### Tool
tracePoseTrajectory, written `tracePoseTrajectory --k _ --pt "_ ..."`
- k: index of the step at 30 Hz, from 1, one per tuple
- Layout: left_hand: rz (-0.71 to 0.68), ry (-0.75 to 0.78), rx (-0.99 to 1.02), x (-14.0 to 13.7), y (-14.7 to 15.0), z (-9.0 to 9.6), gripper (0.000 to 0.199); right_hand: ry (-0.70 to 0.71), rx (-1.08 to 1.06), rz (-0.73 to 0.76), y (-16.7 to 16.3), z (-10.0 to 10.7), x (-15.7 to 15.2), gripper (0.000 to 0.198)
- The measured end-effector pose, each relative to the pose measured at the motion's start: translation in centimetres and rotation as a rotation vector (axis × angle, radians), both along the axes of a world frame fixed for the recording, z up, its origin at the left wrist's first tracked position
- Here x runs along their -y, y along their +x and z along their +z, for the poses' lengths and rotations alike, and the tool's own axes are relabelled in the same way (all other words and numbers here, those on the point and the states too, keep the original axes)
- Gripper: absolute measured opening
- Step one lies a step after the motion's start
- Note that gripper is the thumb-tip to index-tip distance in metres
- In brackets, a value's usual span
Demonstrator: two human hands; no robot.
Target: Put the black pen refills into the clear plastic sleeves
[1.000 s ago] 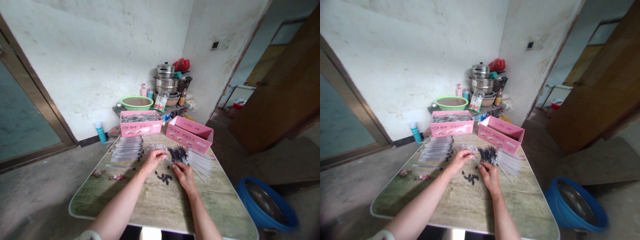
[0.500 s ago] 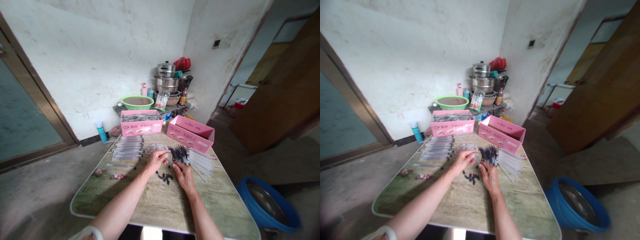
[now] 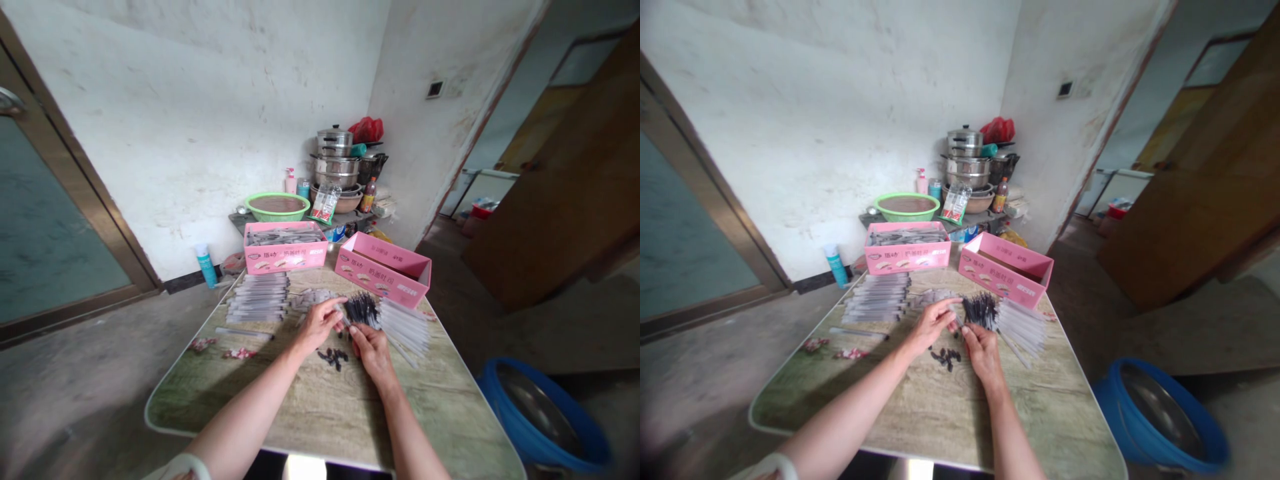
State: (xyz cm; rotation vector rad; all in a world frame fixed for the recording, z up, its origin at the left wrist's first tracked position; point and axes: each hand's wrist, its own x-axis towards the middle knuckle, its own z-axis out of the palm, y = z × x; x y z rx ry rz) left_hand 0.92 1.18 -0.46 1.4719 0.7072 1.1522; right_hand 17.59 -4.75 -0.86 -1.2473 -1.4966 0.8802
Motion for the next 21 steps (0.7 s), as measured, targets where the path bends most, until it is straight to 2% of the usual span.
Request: tracePoseTrajectory --k 4,7,9,11,13,16,18,21 --pt "-0.025 -0.07 0.1 0.2 0.3 0.4 0.068 0.066 0.072 -0.043 -0.7 0.6 0.2 0.035" --pt "-0.002 -0.108 0.155 -0.1 0.0 0.7 0.06 0.103 0.122 -0.094 -0.7 0.7 0.4 0.037" --pt "0.099 -0.111 0.193 -0.8 -0.9 0.9 0.055 0.133 0.148 -0.178 -0.5 0.4 0.4 0.038" --pt "0.285 -0.093 0.206 -1.8 -2.8 1.1 0.051 0.161 0.175 -0.265 -0.1 0.0 0.4 0.04" --pt "0.557 -0.032 0.143 -3.0 -5.5 1.2 0.044 0.181 0.205 -0.305 0.1 -0.5 0.3 0.04" --pt "1.051 0.058 -0.071 -4.2 -10.2 1.1 0.034 0.202 0.244 -0.306 0.3 -1.0 0.2 0.04" --pt "1.339 0.033 -0.284 -4.4 -12.9 0.9 0.029 0.212 0.257 -0.307 0.2 -1.1 0.2 0.041" --pt "1.508 -0.08 -0.451 -4.1 -15.1 0.7 0.027 0.221 0.264 -0.316 0.2 -1.0 0.2 0.042"
